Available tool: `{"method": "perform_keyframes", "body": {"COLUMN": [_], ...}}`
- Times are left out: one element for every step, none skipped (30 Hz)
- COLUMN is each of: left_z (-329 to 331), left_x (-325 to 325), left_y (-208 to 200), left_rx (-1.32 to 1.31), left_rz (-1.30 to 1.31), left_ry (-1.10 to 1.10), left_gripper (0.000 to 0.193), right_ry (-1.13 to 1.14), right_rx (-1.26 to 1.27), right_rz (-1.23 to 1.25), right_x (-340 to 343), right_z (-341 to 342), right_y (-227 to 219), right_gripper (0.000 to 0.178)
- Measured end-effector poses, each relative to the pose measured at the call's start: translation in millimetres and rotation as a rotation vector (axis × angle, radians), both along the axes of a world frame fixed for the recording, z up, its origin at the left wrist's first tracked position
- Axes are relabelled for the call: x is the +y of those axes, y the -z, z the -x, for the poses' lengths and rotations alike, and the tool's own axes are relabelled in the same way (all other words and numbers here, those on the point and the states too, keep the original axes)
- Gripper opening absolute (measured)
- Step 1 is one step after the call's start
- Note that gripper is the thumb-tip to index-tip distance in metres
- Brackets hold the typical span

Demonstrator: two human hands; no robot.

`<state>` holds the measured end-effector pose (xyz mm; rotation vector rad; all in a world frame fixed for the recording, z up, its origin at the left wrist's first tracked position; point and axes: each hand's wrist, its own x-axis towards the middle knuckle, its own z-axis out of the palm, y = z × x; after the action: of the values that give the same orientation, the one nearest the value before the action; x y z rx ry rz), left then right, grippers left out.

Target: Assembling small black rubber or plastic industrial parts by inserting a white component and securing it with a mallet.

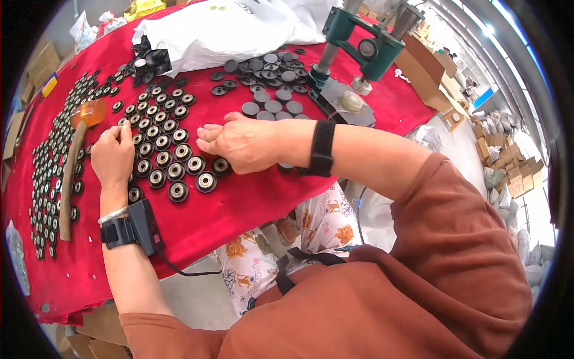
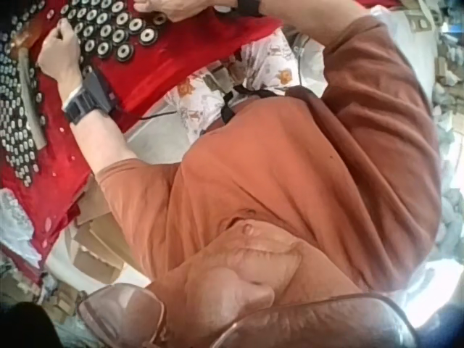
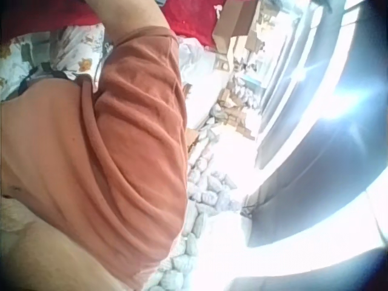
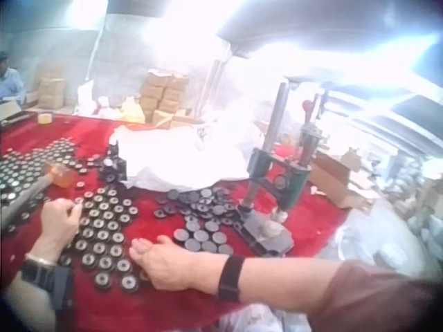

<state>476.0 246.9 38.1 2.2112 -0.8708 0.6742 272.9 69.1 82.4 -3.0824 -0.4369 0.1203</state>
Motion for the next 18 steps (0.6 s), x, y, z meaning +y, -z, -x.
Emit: {"method": "perform_keyframes", "body": {"left_z": [1.6, 4.9, 4.3, 3.1, 2.3, 2.6, 3.2, 3.7, 3.9, 3.5, 2.9, 0.6, 0.6, 1.0, 1.0, 0.2, -1.2, -1.9], "left_x": [1.8, 2.5, 2.2, 2.5, 2.8, -3.4, -3.6, -4.1, -2.6, -0.7, 0.6, 1.5, 1.3, 1.0, 1.0, 0.9, 1.1, 0.9], "left_y": [-0.8, -1.3, -0.8, 1.6, 2.8, 0.9, 0.5, 0.2, 0.2, 0.1, 0.9, 2.3, 3.0, 3.1, 2.6, 3.3, 4.6, 5.4], "left_rx": [0.018, 0.031, 0.027, 0.029, 0.032, 0.028, 0.035, 0.042, 0.043, 0.036, 0.029, 0.015, 0.015, 0.028, 0.04, 0.04, 0.034, 0.029], "left_rz": [0.012, 0.014, 0.016, -0.003, -0.023, -0.021, -0.028, -0.036, -0.041, -0.03, -0.019, -0.015, -0.02, -0.029, -0.035, -0.036, -0.02, -0.005], "left_ry": [0.0, -0.004, -0.004, -0.014, -0.024, -0.013, -0.013, -0.012, -0.013, -0.014, -0.015, -0.001, 0.001, -0.005, -0.014, -0.013, -0.003, 0.008], "left_gripper": [0.03, 0.03, 0.03, 0.03, 0.03, 0.03, 0.029, 0.029, 0.029, 0.029, 0.028, 0.028, 0.028, 0.028, 0.028, 0.028, 0.028, 0.028], "right_ry": [0.005, 0.006, 0.006, 0.062, 0.118, 0.104, 0.104, 0.079, 0.053, 0.065, 0.067, 0.075, 0.083, 0.094, 0.094, 0.118, 0.141, 0.161], "right_rx": [0.026, -0.016, -0.019, 0.003, 0.025, -0.044, -0.044, -0.127, -0.209, -0.196, -0.195, -0.196, -0.198, -0.199, -0.2, -0.182, -0.164, -0.145], "right_rz": [0.052, 0.069, 0.07, 0.111, 0.15, 0.239, 0.236, 0.263, 0.286, 0.289, 0.284, 0.29, 0.296, 0.306, 0.305, 0.322, 0.34, 0.3], "right_x": [-2.1, -10.2, -13.5, -16.1, -19.5, -32.0, -40.2, -48.1, -50.3, -51.8, -54.1, -57.6, -61.5, -67.5, -71.4, -75.1, -78.6, -81.1], "right_z": [4.0, 10.4, 16.4, 21.9, 27.2, 36.7, 41.4, 45.0, 47.3, 49.5, 51.0, 51.1, 51.6, 53.6, 56.3, 59.8, 62.9, 64.8], "right_y": [-2.5, 1.9, -1.1, -3.8, -6.0, -0.2, 6.3, 12.0, 13.6, 13.3, 14.6, 15.4, 16.0, 19.4, 17.9, 16.0, 14.0, 11.7], "right_gripper": [0.061, 0.053, 0.053, 0.051, 0.05, 0.05, 0.05, 0.048, 0.047, 0.044, 0.044, 0.045, 0.045, 0.046, 0.046, 0.046, 0.046, 0.046]}}
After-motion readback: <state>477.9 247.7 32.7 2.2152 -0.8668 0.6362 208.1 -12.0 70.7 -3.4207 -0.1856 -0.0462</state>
